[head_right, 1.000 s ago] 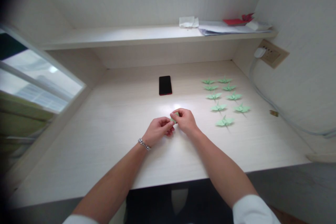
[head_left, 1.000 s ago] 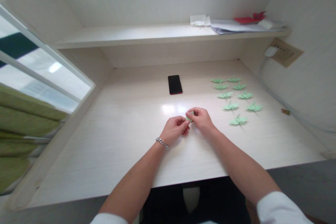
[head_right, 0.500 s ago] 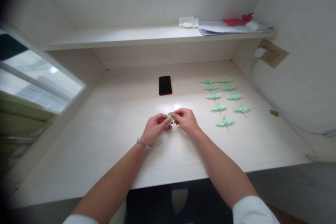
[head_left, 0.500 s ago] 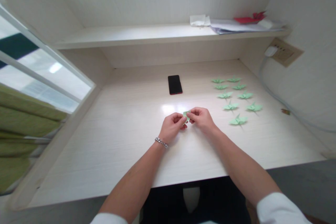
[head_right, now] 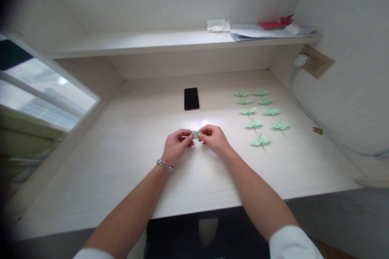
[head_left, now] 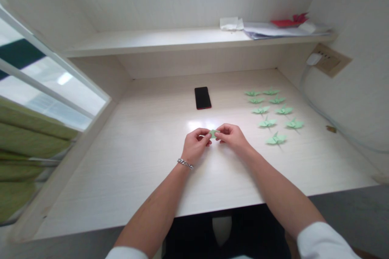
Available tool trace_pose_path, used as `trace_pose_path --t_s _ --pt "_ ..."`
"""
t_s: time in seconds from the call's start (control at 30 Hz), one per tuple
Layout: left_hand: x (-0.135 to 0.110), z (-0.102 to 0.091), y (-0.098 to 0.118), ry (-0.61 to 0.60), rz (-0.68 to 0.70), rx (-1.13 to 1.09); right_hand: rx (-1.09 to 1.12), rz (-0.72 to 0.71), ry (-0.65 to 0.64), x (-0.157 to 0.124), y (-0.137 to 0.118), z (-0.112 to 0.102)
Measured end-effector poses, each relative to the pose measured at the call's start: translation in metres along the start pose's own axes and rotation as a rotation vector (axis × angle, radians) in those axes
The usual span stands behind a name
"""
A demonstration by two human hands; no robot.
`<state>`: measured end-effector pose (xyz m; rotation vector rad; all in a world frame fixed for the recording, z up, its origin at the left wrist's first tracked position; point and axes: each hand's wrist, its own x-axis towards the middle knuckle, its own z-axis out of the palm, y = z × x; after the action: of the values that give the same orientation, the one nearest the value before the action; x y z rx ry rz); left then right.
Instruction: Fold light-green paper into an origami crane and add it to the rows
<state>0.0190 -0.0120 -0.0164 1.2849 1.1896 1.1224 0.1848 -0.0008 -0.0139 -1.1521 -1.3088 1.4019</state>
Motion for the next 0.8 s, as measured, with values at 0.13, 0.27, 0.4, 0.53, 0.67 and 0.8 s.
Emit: trace_pose_path --t_s 0.13,0.27,0.4,0.53,0.67,0.8 --pt "0.0013 -0.0041 -0.0025 0.042 0.099 0.073 0.028 0.013 -0.028 -0.0012 -0.0030 0.0007" --pt "0.0023 -0.0030 -0.0009 0.087 0.162 -0.008 0.135 0.032 -0.031 -0.0015 -0.0034 0.0040" --pt "0.0040 0.0006 -0.0011 0.153 0.133 -0.246 0.194 -0.003 -0.033 -0.0028 -0.0031 0.0078" --pt "0.0051 0.0002 -0.0032 0.094 0.100 -0.260 0.213 -0.070 -0.045 -0.0036 -0.0040 0.0087" --pt "0.0046 -0.0018 -0.0035 0.012 0.106 -0.264 0.215 -0.114 -0.063 -0.0026 -0.0032 0.0068" --pt "0.0039 -0.0030 -0.0033 0.007 0.126 -0.268 0.198 -0.139 -0.067 -0.0019 -0.0014 0.0050"
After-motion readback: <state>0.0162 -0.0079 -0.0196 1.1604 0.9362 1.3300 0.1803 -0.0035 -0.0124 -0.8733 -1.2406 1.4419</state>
